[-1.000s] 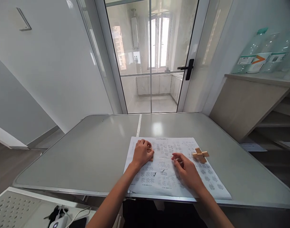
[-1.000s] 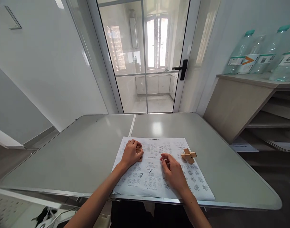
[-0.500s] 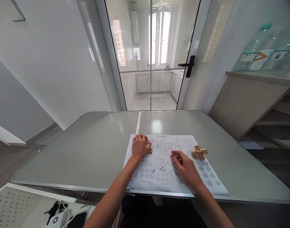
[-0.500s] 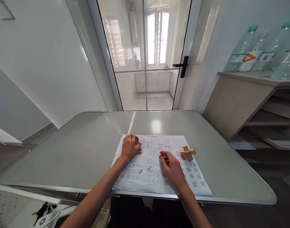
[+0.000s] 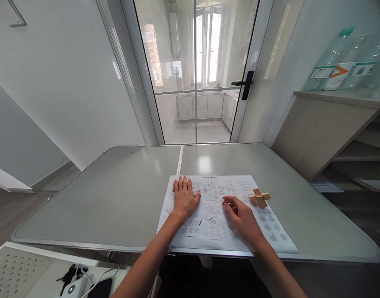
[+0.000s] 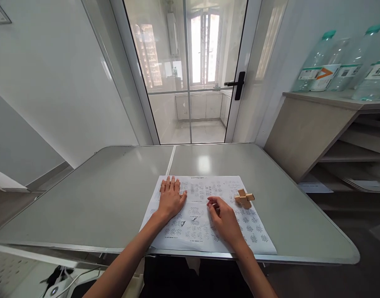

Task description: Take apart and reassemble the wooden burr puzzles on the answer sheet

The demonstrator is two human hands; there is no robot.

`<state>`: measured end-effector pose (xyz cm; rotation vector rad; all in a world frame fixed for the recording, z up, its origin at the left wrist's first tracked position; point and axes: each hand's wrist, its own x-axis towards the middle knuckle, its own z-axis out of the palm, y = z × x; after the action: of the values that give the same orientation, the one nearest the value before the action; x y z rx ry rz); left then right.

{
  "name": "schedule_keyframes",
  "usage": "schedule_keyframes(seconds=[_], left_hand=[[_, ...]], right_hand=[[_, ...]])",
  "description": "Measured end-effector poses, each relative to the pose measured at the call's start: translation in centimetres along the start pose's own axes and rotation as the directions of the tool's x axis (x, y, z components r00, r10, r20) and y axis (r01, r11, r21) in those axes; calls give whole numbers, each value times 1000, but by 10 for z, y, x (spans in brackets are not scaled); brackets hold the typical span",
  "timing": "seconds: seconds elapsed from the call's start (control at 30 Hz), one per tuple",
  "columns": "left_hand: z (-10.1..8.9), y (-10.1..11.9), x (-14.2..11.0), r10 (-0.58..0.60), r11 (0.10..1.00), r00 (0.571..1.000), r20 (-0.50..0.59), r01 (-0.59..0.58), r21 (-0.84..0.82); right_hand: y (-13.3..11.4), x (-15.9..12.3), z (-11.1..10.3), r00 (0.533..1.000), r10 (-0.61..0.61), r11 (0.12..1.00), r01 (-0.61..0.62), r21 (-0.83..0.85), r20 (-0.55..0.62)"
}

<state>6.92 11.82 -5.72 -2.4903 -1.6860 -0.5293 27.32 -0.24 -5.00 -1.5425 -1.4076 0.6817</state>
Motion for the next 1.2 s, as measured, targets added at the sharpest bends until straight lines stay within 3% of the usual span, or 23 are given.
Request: schedule_keyframes(seconds=[0.3, 0.6, 0.9, 1.03, 1.1, 1.2], left_hand=[[2, 4, 8, -141, 987, 990, -31, 143, 75], [0, -19, 16, -107, 992, 994, -17, 108, 62], [-5, -24, 20, -99, 994, 993, -60, 101, 38], [-9, -26, 18, -72, 996, 995, -69, 75, 41], [-13, -25, 15, -55, 997, 996, -75, 59, 51], [-23, -22, 1, -9, 998, 997, -78, 14, 66]], right_hand=[[-3, -1, -2, 1000, 9, 1000, -9, -3, 9], [1, 0, -1, 1000, 8, 1000, -8, 1, 28], [-2, 0, -2, 998, -4, 1000, 4, -3, 55], [-6, -4, -15, 997, -13, 998, 18, -66, 74], [-8, -8, -29, 1000, -5, 984, 9, -178, 23], [-6, -13, -56, 982, 33, 939, -94, -332, -184]])
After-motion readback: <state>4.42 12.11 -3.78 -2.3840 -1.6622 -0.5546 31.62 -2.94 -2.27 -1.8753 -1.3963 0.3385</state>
